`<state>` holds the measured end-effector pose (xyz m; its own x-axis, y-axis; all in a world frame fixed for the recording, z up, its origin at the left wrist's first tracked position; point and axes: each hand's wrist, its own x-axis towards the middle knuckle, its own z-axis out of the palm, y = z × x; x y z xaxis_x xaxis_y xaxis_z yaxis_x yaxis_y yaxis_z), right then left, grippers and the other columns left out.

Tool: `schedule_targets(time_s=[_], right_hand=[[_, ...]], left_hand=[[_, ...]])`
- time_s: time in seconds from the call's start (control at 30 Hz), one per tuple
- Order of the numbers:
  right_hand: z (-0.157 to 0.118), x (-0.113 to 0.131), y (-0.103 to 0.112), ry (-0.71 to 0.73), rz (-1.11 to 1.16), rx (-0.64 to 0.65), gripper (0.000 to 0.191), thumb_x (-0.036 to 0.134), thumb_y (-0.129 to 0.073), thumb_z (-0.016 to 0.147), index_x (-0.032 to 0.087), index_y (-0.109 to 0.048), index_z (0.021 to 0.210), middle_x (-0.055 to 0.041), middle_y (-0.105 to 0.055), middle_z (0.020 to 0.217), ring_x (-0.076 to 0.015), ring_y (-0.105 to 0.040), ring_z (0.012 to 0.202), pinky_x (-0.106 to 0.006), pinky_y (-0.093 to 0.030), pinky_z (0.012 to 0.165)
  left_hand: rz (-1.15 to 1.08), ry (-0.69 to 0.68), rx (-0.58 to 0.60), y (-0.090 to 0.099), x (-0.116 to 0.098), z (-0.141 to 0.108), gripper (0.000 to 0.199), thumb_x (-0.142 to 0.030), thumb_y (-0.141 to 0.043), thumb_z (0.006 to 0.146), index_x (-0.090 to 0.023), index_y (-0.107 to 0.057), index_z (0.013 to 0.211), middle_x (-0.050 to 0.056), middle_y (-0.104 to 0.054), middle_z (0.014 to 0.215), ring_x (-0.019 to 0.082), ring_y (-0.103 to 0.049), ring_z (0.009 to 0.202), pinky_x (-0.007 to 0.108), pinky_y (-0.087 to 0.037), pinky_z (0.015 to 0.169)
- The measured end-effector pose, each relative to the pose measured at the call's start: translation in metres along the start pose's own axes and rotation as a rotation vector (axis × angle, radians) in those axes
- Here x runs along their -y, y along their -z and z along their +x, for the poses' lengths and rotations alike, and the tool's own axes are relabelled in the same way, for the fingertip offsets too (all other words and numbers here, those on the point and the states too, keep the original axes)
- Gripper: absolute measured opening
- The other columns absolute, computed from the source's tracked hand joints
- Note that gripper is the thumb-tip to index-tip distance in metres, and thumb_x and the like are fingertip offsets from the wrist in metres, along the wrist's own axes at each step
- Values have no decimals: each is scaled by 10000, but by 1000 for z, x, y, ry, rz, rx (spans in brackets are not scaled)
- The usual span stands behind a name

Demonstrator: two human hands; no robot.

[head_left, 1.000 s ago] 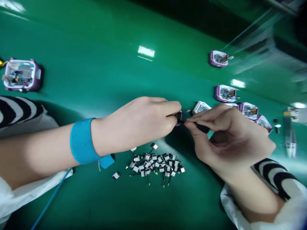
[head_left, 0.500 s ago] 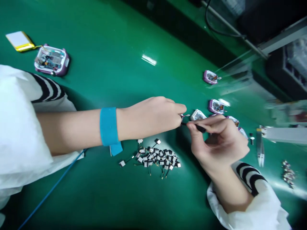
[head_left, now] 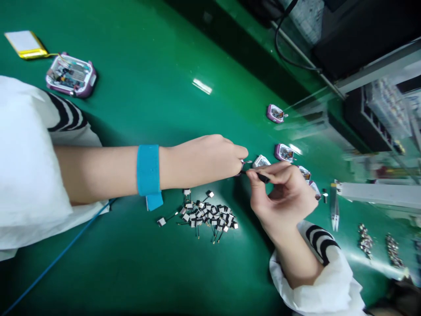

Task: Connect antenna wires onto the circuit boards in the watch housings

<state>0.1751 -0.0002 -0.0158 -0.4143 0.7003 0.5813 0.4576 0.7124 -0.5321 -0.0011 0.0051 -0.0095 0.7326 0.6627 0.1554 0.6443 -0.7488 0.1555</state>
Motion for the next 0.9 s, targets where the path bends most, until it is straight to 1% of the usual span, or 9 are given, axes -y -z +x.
schedule_targets(time_s=[0.17,0.27,0.37,0.5,0.57,0.67,0.73,0.83,0.9], right_hand=[[-1,-3,-2,-19,15,15,305,10,-609,645,181,-358,617,25,-499,601,-92,-514,568,-248,-421,520],[0,-3,-1,-48,28,24,286,28,-612,654,183,-374,622,23,-509,604,-95,-516,573,-255,-420,533],[4,-4,4,-134,96,5,259,64,-629,663,182,-401,628,21,-527,612,-95,-527,577,-249,-424,538],[11,-8,14,-277,375,-273,232,118,-628,692,185,-408,661,41,-519,625,-84,-541,554,-222,-424,485],[11,-11,17,-324,473,-352,231,138,-637,691,187,-412,671,52,-511,636,-79,-548,559,-211,-422,475],[10,-14,16,-379,528,-308,211,182,-630,708,186,-421,678,49,-524,639,-94,-574,581,-241,-459,537],[9,-14,15,-410,569,-260,183,221,-601,740,189,-424,707,48,-524,625,-109,-581,572,-265,-467,548],[8,-11,15,-459,656,-147,137,241,-562,775,205,-430,766,53,-512,669,-75,-535,509,-219,-405,456],[7,-6,16,-467,614,-39,95,231,-559,778,205,-468,782,42,-515,710,-49,-501,527,-195,-380,461]], left_hand=[[-2,23,58,1,-1,0,133,-118,-504,790,-186,-615,819,2,-579,857,142,-558,783,243,-347,592],[-5,20,51,1,-2,-1,116,-148,-504,809,-183,-614,826,7,-579,867,153,-563,799,256,-354,605],[3,30,31,-1,-2,-1,115,-183,-505,819,-179,-619,829,10,-578,862,153,-565,789,257,-359,598],[25,11,-20,-4,-1,-2,112,-125,-512,794,-166,-614,817,16,-578,838,140,-569,781,237,-382,608],[21,-2,-56,-5,1,-3,120,-112,-504,793,-161,-609,822,20,-581,841,143,-572,808,228,-400,635],[-52,-6,-112,-7,4,-4,146,-134,-479,814,-159,-622,833,24,-594,820,152,-576,837,231,-429,679],[-162,18,-189,-7,6,-4,151,-158,-493,816,-165,-643,827,22,-613,798,150,-582,818,235,-444,690],[-435,107,-366,-5,7,-4,136,-168,-541,791,-179,-665,844,6,-650,796,113,-593,751,207,-458,672],[-636,176,-431,-2,7,-4,139,-163,-558,776,-175,-667,861,1,-663,798,88,-600,716,180,-463,650]])
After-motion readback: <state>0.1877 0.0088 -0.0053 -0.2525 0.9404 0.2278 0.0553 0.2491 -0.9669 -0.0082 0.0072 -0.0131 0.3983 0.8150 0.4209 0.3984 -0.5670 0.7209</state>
